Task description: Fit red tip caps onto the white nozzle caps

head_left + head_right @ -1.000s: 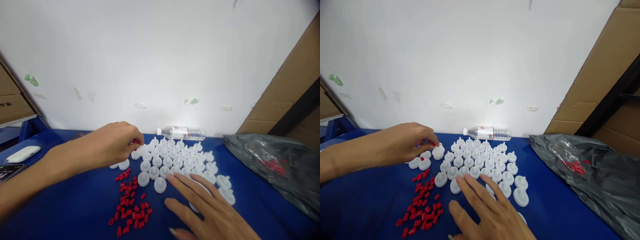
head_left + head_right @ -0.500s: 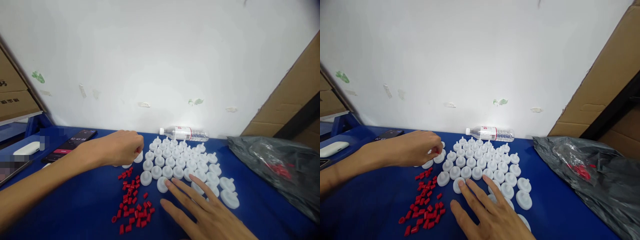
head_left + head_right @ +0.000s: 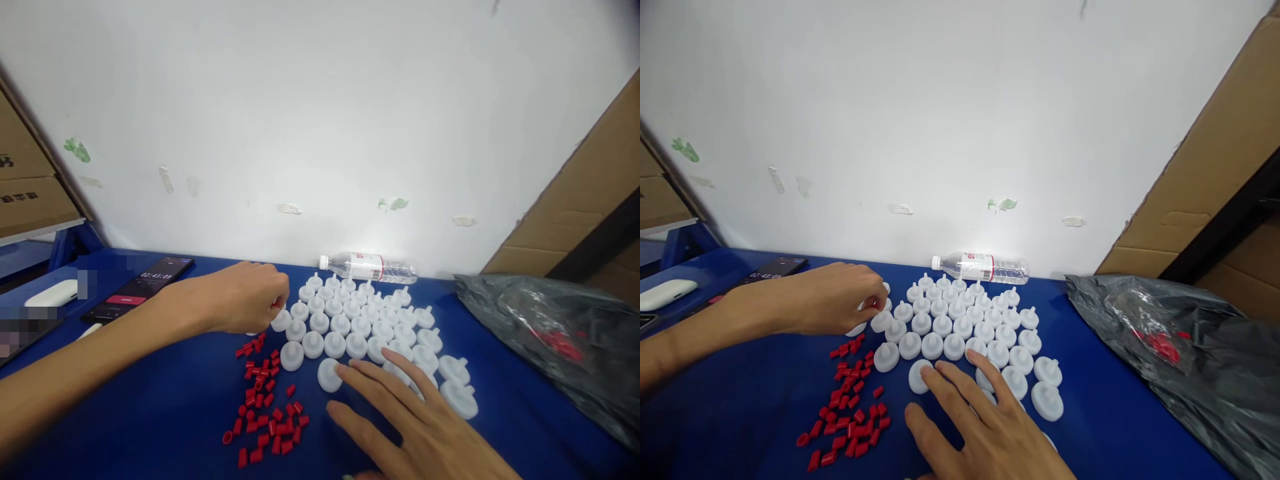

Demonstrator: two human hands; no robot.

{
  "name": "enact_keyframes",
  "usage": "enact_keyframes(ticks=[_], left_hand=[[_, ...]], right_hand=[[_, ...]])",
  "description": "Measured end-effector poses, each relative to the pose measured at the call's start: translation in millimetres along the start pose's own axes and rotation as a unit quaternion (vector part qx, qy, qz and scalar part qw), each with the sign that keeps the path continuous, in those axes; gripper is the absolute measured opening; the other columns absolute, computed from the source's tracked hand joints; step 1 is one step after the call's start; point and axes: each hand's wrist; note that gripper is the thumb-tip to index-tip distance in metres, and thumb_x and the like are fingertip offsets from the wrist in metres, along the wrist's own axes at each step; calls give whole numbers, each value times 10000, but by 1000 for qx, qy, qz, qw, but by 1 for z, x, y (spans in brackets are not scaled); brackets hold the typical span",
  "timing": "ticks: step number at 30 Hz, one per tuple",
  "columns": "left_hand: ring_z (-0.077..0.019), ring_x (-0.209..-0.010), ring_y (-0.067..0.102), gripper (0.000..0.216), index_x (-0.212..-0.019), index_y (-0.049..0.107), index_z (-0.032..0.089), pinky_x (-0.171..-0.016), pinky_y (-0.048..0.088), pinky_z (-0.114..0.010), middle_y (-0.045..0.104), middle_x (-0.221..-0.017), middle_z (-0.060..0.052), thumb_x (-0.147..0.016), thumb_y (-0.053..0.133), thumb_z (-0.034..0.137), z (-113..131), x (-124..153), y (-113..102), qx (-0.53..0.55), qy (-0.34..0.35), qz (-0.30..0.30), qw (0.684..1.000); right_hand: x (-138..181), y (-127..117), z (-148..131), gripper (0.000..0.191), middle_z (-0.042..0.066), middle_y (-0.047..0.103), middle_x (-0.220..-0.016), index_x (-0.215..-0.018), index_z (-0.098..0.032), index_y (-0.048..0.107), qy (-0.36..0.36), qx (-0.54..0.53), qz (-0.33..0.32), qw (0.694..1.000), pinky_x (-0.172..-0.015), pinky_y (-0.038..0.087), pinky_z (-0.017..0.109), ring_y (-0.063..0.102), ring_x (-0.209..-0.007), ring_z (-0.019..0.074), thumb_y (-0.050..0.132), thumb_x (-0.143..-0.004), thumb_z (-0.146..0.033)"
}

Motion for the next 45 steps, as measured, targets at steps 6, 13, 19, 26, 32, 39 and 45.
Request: enact_keyframes(ticks=[6, 13, 19, 26, 32, 39, 45], left_hand=[[-183, -518, 539, 216, -606, 616, 228, -516, 264, -309, 661, -613, -21, -782, 602, 103, -4, -5, 1, -58, -10, -24, 998], [-245, -780, 718, 150, -956, 762, 264, -594, 362, -314, 785, -889, -52, -881, 638, 225, -5, -5, -1, -55, -13, -14, 998], [-233, -878, 734, 180, -1076, 714, 322, -672, 427, -324, 779, -1013, -6, -968, 591, 247, 16, 11, -12, -19, 21, 18, 999], [-207, -738, 690, 124, -951, 718, 310, -589, 387, -362, 732, -889, 28, -870, 788, 249, 52, 33, 31, 29, 189, 19, 981], [-199, -618, 633, 193, -741, 646, 255, -496, 320, -361, 685, -770, 8, -855, 793, 306, 63, 35, 49, 44, 223, 0, 974], [-205, -543, 601, 196, -679, 547, 241, -442, 305, -379, 661, -711, -3, -734, 693, 122, 64, 31, 55, 27, 247, 7, 969], [-215, -673, 676, 116, -890, 619, 249, -530, 385, -385, 708, -821, 10, -897, 641, 136, 63, 27, 39, 42, 224, 30, 973]], right_hand=[[0, -1, 1, 374, -29, 778, -1191, -1190, -336, 736, 16, -12, 5, 1000, -1317, 129, 392, 666, -1191, 170, 395, -1136, -481], [3, 2, 3, 423, 2, 753, -1316, -1314, -300, 698, 5, 14, -11, 1000, -1332, 96, 436, 637, -1286, 189, 405, -1123, -537], [7, 8, 4, 406, -20, 754, -1322, -1371, -242, 668, 1, 14, -31, 999, -1342, 32, 457, 644, -1285, 165, 379, -1143, -414], [6, 8, 4, 369, -36, 796, -1179, -1247, -249, 726, 8, -17, -13, 1000, -1343, 47, 439, 705, -1173, 141, 406, -1140, -399], [3, 1, 2, 379, -16, 792, -1202, -1278, -213, 711, 18, -33, -26, 999, -1342, 61, 404, 711, -1157, 130, 379, -1149, -341], [5, 1, 2, 360, 3, 809, -1157, -1235, -180, 730, 20, -52, 5, 998, -1339, 92, 363, 728, -1126, 120, 406, -1144, -308], [1, -6, 0, 332, -24, 816, -1036, -1108, -228, 754, 67, -73, 47, 994, -1302, 228, 346, 752, -1058, 141, 476, -1130, -408]])
Point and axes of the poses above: each hand's wrist, its own x-axis away from the middle knuckle, its own y-axis out of the palm, z = x × y
